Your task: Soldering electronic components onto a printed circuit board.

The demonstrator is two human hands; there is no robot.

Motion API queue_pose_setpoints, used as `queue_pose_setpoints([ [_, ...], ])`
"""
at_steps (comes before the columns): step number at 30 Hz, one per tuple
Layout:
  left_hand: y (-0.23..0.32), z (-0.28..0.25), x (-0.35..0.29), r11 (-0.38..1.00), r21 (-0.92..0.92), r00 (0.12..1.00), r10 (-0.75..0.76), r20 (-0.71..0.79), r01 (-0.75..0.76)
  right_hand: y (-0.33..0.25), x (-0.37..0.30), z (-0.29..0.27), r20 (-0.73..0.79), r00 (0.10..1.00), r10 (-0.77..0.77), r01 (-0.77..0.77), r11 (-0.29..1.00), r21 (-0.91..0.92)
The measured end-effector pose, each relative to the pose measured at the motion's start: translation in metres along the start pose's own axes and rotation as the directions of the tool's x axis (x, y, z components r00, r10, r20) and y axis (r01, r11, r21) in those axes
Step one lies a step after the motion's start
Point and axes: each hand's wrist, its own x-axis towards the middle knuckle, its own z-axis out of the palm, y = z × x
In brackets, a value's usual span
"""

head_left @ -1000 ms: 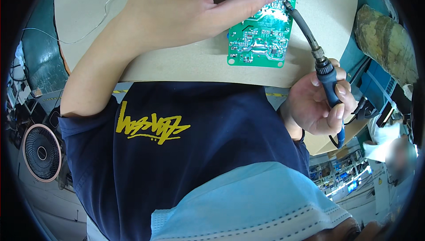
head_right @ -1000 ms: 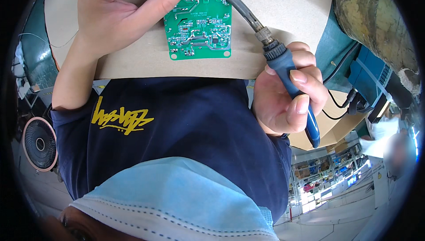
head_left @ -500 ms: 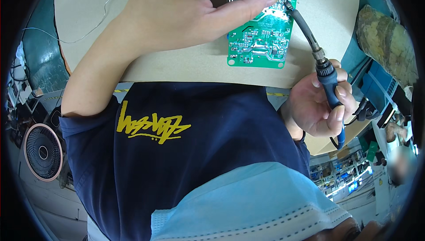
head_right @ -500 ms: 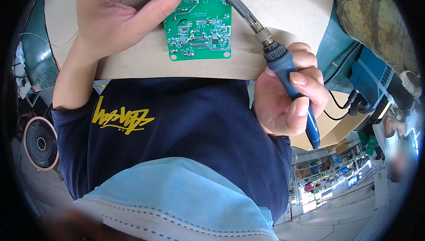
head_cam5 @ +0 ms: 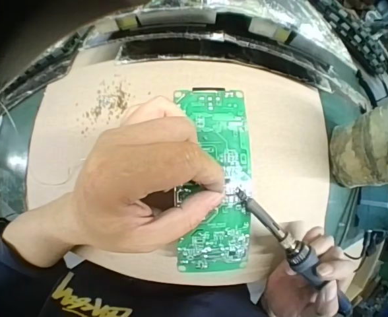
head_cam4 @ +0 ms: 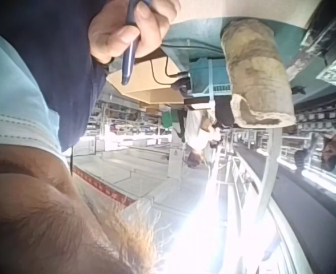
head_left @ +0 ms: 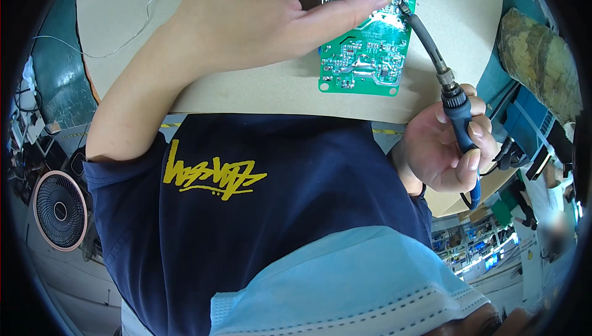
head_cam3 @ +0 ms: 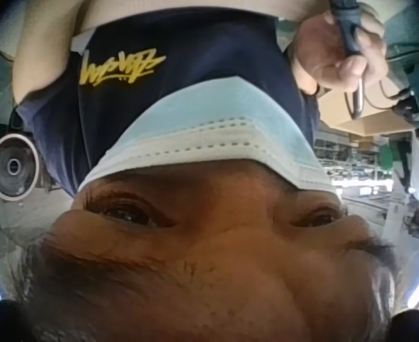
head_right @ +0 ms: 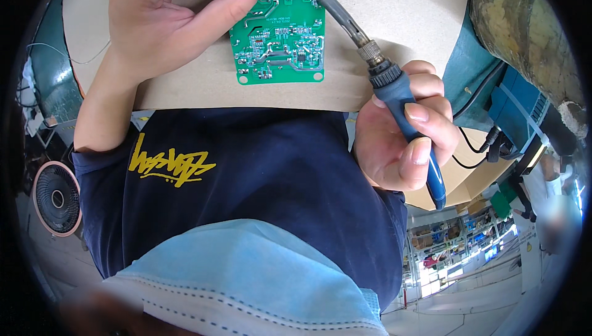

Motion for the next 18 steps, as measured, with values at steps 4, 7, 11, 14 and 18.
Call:
queue_pose_setpoints([
  [4,-0.0009,0.0,-0.0013,1.0,-0.008,1.0,-0.004,0.008,0.004,0.0004,0.0003,0.0001,-0.007,1.0,-0.006,0.006,1.0,-0.01],
  [7,-0.0018,0.0003,-0.0014,1.0,-0.024,1.0,-0.019,0.003,0.019,0.0005,0.0001,0.0004,-0.015,1.0,-0.009,0.009,1.0,-0.014],
  [11,-0.0022,0.001,-0.0003,1.0,0.004,1.0,0.03,0.005,-0.03,0.0007,0.0005,0.0006,-0.014,1.0,-0.014,0.014,1.0,-0.011],
  [14,-0.0002,0.001,-0.0003,0.999,-0.031,0.999,-0.034,-0.01,0.034,0.0011,0.001,0.0012,-0.015,1.0,-0.016,0.016,1.0,-0.011],
  [18,0.0012,-0.0006,-0.0013,0.998,-0.026,0.998,-0.053,0.022,0.053,0.0012,0.0012,0.0019,-0.015,1.0,-0.018,0.018,1.0,-0.01],
])
